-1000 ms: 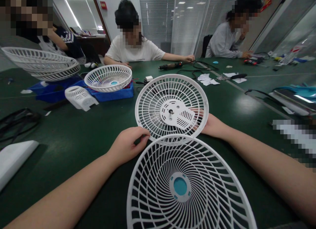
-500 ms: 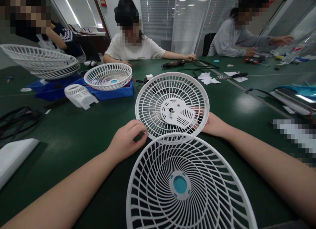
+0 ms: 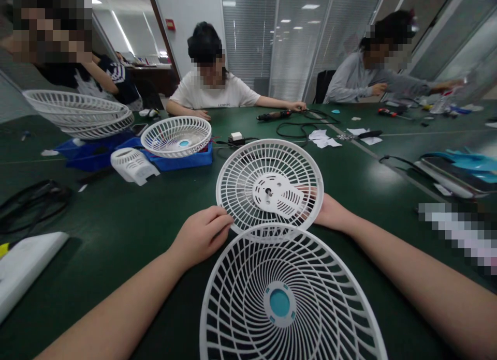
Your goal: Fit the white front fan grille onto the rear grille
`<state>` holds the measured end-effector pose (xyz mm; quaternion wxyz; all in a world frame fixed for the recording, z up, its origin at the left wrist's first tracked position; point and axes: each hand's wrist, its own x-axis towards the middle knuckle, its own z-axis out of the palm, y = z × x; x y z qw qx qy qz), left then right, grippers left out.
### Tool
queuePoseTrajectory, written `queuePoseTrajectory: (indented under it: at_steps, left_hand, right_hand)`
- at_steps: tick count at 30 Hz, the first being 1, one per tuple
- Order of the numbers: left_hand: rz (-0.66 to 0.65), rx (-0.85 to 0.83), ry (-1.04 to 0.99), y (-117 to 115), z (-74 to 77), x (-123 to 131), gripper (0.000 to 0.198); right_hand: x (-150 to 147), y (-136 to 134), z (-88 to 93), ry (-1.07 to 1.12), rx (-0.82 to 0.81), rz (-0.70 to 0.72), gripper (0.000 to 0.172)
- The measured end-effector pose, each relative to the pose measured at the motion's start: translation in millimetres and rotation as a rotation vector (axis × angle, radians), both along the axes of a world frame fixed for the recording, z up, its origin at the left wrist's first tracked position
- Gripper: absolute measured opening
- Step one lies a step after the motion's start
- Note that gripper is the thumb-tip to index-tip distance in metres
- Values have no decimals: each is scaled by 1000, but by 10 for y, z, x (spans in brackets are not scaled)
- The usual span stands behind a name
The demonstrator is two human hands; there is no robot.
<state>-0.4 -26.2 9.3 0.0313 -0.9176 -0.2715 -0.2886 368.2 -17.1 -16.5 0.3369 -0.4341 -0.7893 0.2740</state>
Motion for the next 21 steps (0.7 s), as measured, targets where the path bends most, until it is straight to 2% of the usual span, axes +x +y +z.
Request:
queuePoseTrajectory:
  at_steps: [8,11,15,21]
  left_hand:
    - [11,1,8,-15,42,-2,13]
    - [-31,49,4,-11,42,-24,14]
    - [-105,79,128,-13,36,-50,29]
    - [-147,113,242,-45,30,-32,31]
  right_hand:
    - [-24,-28,17,-27,-23,-7,62]
    - [-24,-38,30,-50,-9,-14,64]
    - [-25,-38,49,-72,38,-5,63]
    - [-9,-30,46,-97,43,26,63]
